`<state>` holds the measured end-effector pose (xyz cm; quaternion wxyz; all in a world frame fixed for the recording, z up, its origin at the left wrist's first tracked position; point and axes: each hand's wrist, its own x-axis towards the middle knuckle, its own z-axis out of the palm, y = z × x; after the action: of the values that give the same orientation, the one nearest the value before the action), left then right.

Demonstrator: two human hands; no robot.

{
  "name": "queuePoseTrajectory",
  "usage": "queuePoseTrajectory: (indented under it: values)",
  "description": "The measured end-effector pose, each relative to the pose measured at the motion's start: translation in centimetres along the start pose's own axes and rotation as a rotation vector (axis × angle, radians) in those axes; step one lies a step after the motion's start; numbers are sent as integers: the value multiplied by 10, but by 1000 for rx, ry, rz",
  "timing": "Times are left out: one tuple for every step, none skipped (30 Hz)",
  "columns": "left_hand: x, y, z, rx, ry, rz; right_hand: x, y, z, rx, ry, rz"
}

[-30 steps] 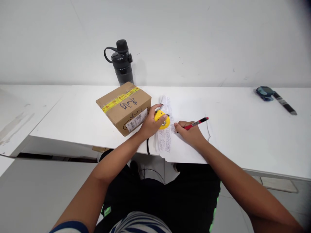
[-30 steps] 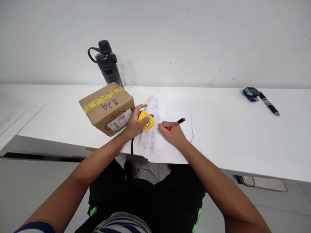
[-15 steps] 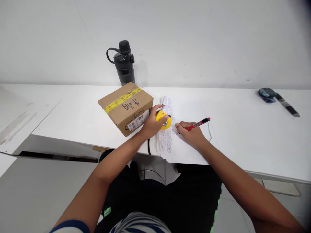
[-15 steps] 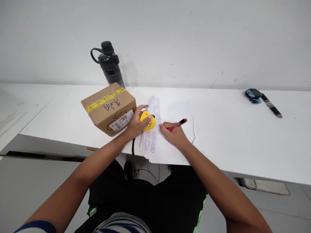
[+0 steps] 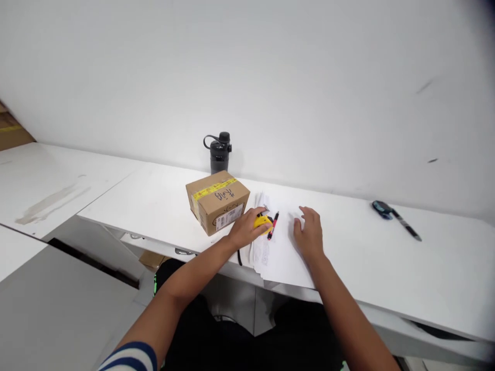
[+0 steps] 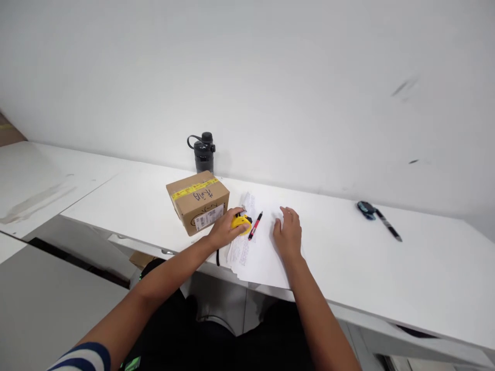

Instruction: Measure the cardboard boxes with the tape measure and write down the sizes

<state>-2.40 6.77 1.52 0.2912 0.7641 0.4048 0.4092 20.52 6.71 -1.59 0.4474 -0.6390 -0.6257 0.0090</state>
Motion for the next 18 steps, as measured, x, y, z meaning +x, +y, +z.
queuePoseTrajectory:
  values:
    - [-9,5,0,-15,49,17,-5,-11,-8,100,-33,-25]
    - [-19,12,1,-44,111,37,-13,-25,-17,223,-102,-51]
    - [-31,20,3,-88,175,58,-25,-41,-26,366,-213,-59]
    - [-44,31,4,-164,222,119,-40,-57,-32,545,-359,-78]
    - [-57,43,5,-254,258,226,-58,-74,-37,711,-459,-104]
    - [-69,57,5,-328,264,338,-77,-90,-39,835,-462,-93]
    - [-81,71,3,-353,264,396,-96,-105,-39,921,-428,-64]
    - [-90,84,-2,-330,278,444,-115,-119,-38,992,-361,-21]
    - [-97,97,-9,-263,277,473,-131,-131,-37,1039,-278,39]
    - [-101,107,-18,-169,268,475,-146,-140,-35,1067,-197,95]
    - [-103,113,-29,-64,262,465,-158,-147,-35,1083,-135,145]
    - [-101,116,-42,31,261,438,-167,-152,-35,1089,-96,187]
    - [-96,114,-55,104,282,394,-174,-155,-35,1088,-79,221]
    - [-90,109,-68,159,326,332,-179,-155,-36,1083,-74,252]
    - [-82,101,-80,190,396,252,-182,-155,-38,1076,-79,284]
    - [-73,91,-91,211,478,148,-182,-155,-39,1067,-87,320]
    - [-63,81,-100,240,545,20,-180,-154,-41,1061,-96,354]
    - [-55,70,-108,264,583,-91,-177,-154,-42,1058,-105,381]
